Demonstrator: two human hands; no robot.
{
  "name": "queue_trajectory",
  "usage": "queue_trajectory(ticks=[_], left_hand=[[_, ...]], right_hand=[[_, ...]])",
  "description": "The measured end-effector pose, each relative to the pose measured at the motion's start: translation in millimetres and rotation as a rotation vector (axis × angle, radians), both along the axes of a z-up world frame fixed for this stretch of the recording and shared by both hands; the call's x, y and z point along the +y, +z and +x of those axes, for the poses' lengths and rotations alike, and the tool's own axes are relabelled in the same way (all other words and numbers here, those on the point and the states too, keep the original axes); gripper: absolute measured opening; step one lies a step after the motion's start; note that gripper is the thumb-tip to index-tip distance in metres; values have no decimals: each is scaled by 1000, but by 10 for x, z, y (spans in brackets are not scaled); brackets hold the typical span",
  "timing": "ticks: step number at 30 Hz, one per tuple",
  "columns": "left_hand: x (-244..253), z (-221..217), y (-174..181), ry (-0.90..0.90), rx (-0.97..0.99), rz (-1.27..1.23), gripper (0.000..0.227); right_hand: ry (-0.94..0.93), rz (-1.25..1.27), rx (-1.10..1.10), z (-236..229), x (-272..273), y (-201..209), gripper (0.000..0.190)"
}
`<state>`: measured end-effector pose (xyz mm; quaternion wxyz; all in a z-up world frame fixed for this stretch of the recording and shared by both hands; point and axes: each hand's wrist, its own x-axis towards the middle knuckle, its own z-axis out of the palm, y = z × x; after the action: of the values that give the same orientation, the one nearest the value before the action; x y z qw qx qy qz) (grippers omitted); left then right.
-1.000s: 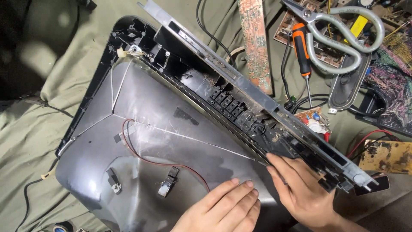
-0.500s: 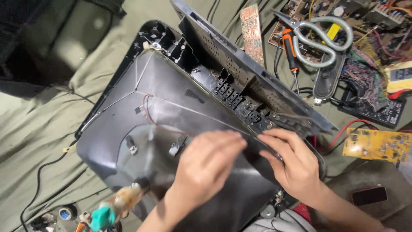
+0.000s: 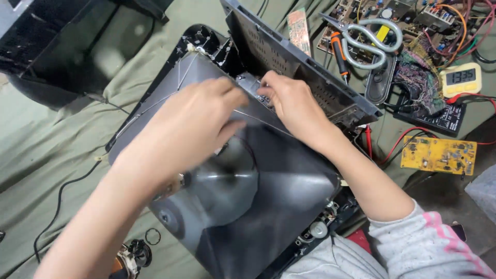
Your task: Reassembling the internal components and frame of a CRT television, including the deflection yoke and outer casing.
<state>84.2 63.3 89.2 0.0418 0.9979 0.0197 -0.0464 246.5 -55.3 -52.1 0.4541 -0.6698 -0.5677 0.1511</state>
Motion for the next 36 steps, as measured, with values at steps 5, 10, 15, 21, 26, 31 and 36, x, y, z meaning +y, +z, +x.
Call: queue_trajectory(ticks=[5, 10, 15, 21, 26, 31, 36], left_hand=[[428, 468, -439, -63, 99, 183, 31], [597, 671, -641, -176, 56, 69, 29], [601, 753, -1031, -48, -96, -594, 34], [573, 677, -1304, 19, -416, -865, 27], [615, 678, -1323, 21, -487, -907, 14], [586, 654, -1235, 67, -477, -900, 13], [622, 601, -1250, 163, -464, -926, 16]], right_hand=[[-78, -134, -40, 45, 116, -343, 7], [-83, -26, 72, 115, 103, -466, 20], [-26, -49, 1, 166, 53, -595, 9], [-31, -134, 81, 227, 122, -988, 28], [-4, -116, 97, 189, 163, -567, 27], [12, -166, 67, 209, 95, -558, 22], [-22, -300, -20, 110, 61, -588, 17]])
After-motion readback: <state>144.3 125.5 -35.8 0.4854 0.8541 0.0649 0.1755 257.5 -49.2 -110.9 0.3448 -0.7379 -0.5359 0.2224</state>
